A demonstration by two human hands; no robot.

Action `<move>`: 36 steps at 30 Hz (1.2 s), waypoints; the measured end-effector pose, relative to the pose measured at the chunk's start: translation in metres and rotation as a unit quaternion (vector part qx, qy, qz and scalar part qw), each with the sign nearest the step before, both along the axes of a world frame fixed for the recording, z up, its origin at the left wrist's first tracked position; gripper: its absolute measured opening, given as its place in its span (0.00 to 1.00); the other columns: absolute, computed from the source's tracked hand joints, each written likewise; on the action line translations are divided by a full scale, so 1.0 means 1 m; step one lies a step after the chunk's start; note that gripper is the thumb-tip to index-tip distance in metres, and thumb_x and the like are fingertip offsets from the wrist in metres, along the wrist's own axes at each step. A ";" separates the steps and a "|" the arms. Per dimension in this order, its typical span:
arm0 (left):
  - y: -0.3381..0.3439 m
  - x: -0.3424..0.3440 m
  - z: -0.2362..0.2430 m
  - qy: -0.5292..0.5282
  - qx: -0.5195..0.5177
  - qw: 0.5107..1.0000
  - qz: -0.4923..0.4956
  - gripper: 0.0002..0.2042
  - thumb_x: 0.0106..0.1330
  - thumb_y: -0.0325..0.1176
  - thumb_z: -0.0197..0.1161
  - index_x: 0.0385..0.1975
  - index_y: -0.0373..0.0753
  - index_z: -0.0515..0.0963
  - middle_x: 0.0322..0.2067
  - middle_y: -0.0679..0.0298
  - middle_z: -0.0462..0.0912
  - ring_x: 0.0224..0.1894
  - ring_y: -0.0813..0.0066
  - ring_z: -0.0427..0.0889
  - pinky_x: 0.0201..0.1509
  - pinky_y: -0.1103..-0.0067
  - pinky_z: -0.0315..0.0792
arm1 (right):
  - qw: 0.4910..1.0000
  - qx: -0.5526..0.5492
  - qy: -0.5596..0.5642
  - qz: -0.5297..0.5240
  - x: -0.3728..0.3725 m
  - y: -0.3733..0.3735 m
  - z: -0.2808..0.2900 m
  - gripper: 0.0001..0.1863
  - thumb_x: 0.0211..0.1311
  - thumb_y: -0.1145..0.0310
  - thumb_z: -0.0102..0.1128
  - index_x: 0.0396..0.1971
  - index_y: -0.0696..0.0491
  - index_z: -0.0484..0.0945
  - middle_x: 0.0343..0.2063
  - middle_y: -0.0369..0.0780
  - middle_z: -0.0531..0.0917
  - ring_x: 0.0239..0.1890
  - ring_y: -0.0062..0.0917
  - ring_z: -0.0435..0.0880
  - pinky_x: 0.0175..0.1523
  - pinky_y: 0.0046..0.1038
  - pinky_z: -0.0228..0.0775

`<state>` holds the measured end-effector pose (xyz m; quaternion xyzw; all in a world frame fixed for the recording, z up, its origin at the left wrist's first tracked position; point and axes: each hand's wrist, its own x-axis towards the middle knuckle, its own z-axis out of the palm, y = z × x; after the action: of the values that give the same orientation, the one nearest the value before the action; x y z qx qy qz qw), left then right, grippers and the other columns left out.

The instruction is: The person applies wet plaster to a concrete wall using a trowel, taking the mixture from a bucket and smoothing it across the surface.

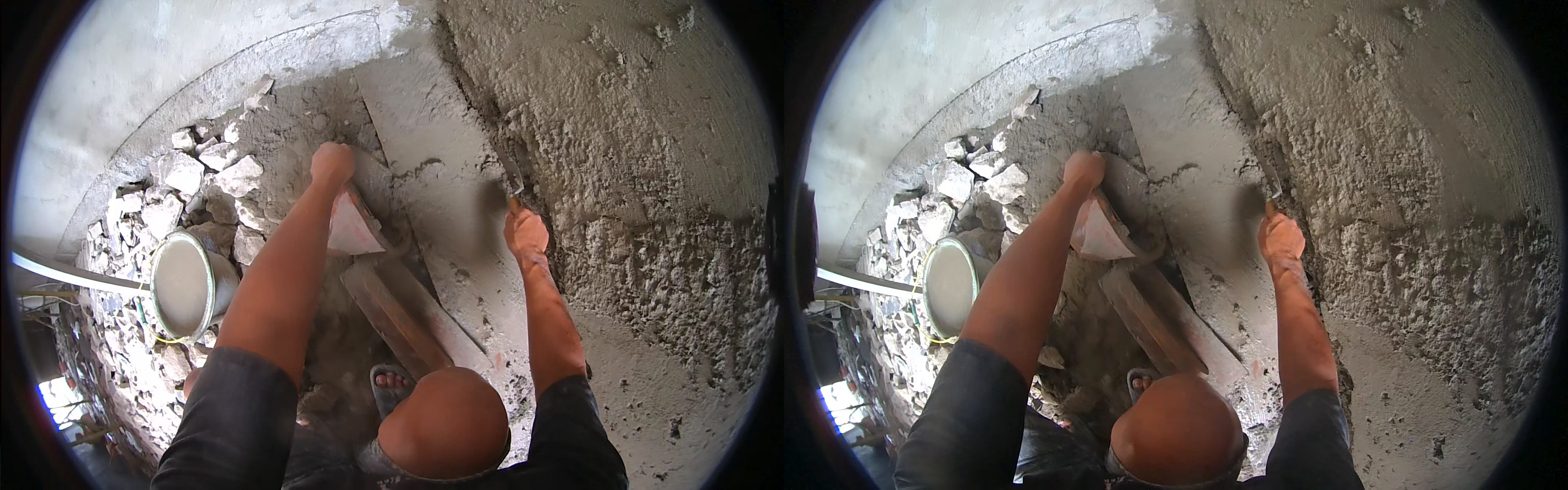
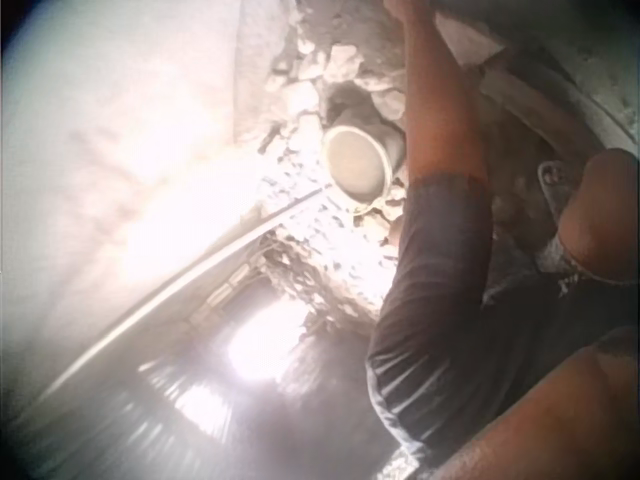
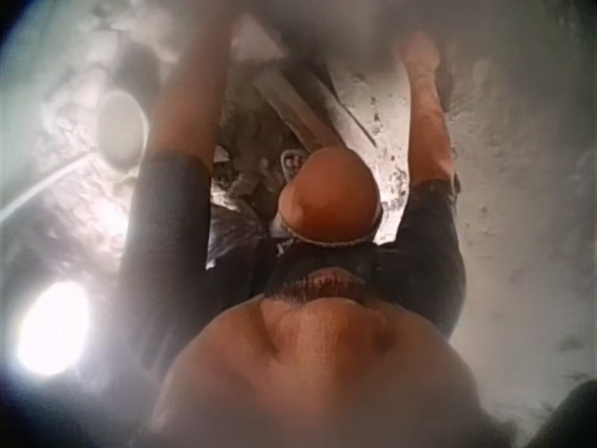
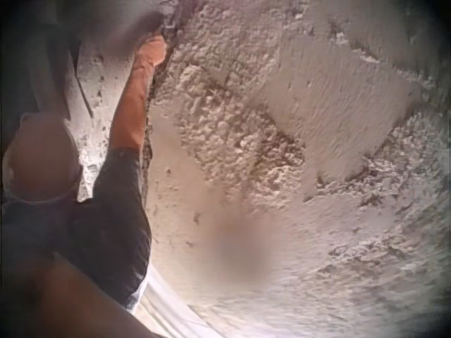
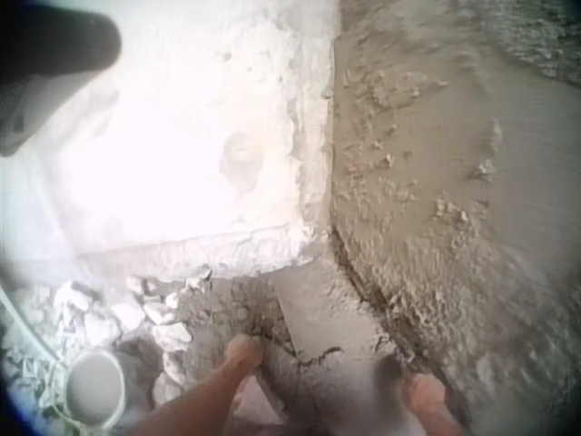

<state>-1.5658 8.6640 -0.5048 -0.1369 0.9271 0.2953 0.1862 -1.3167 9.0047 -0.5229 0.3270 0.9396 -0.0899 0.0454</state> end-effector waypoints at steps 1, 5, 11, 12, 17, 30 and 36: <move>0.003 -0.001 0.001 -0.004 -0.003 1.000 -0.001 0.24 0.73 0.47 0.52 0.48 0.30 0.84 0.53 0.43 0.84 0.60 0.45 0.81 0.63 0.61 0.74 | 1.000 0.002 -0.002 -0.001 0.004 -0.004 -0.001 0.21 0.68 0.48 0.57 0.36 0.51 0.86 0.35 0.52 0.88 0.44 0.49 0.89 0.51 0.47 0.81; -0.004 0.000 -0.001 0.010 0.015 1.000 -0.007 0.24 0.73 0.47 0.52 0.48 0.31 0.84 0.52 0.44 0.84 0.59 0.45 0.81 0.63 0.61 0.75 | 0.996 -0.005 -0.076 0.052 0.002 -0.069 -0.011 0.22 0.68 0.46 0.59 0.35 0.52 0.84 0.36 0.49 0.88 0.40 0.46 0.89 0.47 0.45 0.82; -0.013 0.012 0.012 0.051 -0.025 0.998 -0.041 0.24 0.72 0.46 0.50 0.47 0.30 0.84 0.53 0.42 0.83 0.59 0.44 0.80 0.64 0.60 0.74 | 0.957 -0.122 0.129 0.228 0.035 -0.130 0.008 0.19 0.69 0.52 0.60 0.44 0.54 0.81 0.34 0.51 0.87 0.37 0.50 0.88 0.42 0.47 0.81; -0.025 0.018 0.011 0.049 -0.031 0.998 -0.032 0.24 0.72 0.46 0.50 0.47 0.30 0.84 0.53 0.42 0.83 0.59 0.44 0.80 0.64 0.60 0.74 | 0.933 -0.152 0.187 0.267 0.049 -0.136 0.016 0.19 0.69 0.53 0.60 0.46 0.54 0.80 0.33 0.52 0.87 0.37 0.51 0.88 0.42 0.47 0.80; -0.030 0.043 0.010 0.126 0.028 0.989 -0.079 0.25 0.73 0.49 0.50 0.45 0.30 0.82 0.49 0.38 0.83 0.57 0.38 0.80 0.64 0.58 0.72 | 0.968 -0.232 0.068 0.073 0.090 -0.126 0.068 0.17 0.68 0.57 0.63 0.42 0.59 0.82 0.31 0.55 0.86 0.36 0.55 0.86 0.39 0.47 0.78; -0.200 0.136 0.016 0.091 -0.068 0.992 -0.057 0.31 0.73 0.58 0.55 0.36 0.28 0.81 0.39 0.37 0.84 0.48 0.35 0.82 0.53 0.51 0.73 | 0.888 -0.430 0.042 0.157 0.056 -0.255 0.135 0.21 0.67 0.55 0.61 0.37 0.63 0.81 0.35 0.58 0.84 0.42 0.55 0.83 0.48 0.49 0.72; -0.301 0.152 0.048 0.241 -0.015 0.970 -0.014 0.24 0.74 0.50 0.60 0.47 0.29 0.81 0.41 0.42 0.86 0.48 0.42 0.84 0.54 0.57 0.74 | 0.922 -0.295 0.155 0.198 0.062 -0.242 0.094 0.20 0.68 0.58 0.61 0.42 0.63 0.81 0.38 0.55 0.83 0.47 0.53 0.80 0.54 0.48 0.71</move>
<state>-1.4135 8.3632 -0.4568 -0.0519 0.9508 0.3026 -0.0406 -1.2546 8.7624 -0.4286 0.0881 0.9112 -0.4022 0.0107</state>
